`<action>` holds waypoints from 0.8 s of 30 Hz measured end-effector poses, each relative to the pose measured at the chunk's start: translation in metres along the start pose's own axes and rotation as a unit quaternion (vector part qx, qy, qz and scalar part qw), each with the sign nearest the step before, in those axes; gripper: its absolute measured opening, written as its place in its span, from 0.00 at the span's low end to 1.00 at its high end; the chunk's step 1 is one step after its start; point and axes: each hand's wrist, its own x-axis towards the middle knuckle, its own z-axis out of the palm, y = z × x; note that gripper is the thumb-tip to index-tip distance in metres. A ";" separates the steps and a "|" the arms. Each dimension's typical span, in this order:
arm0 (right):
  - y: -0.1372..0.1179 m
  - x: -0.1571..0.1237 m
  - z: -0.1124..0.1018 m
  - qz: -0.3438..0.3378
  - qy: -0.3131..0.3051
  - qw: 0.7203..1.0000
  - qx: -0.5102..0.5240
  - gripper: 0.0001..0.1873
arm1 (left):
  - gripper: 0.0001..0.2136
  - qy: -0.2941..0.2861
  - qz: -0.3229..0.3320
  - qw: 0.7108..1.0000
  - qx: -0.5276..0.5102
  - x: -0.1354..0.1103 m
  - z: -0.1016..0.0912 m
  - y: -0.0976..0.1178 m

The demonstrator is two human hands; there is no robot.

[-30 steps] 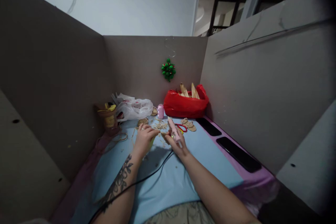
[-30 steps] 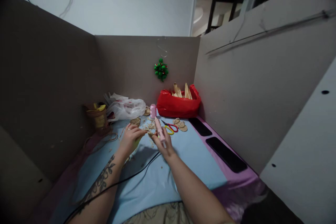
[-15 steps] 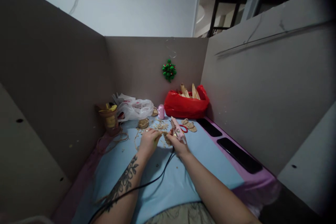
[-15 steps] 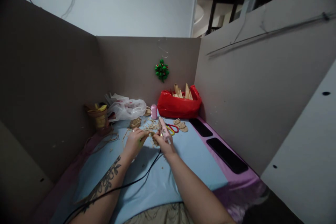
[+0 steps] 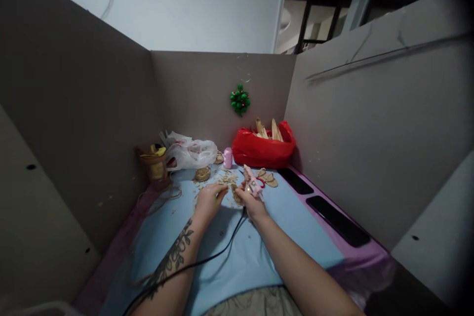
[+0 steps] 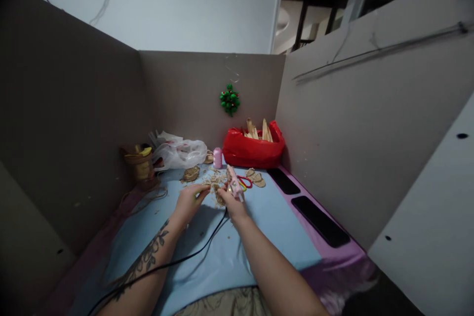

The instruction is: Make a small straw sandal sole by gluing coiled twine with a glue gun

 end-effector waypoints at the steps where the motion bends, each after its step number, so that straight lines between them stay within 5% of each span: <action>1: 0.000 0.000 0.000 -0.001 0.000 1.000 -0.003 0.20 | 0.09 0.001 -0.002 1.000 -0.001 0.000 0.000 0.000; 24: 0.010 0.003 -0.004 0.015 0.003 1.000 0.024 0.21 | 0.12 -0.043 0.011 0.999 -0.002 0.000 0.000 0.008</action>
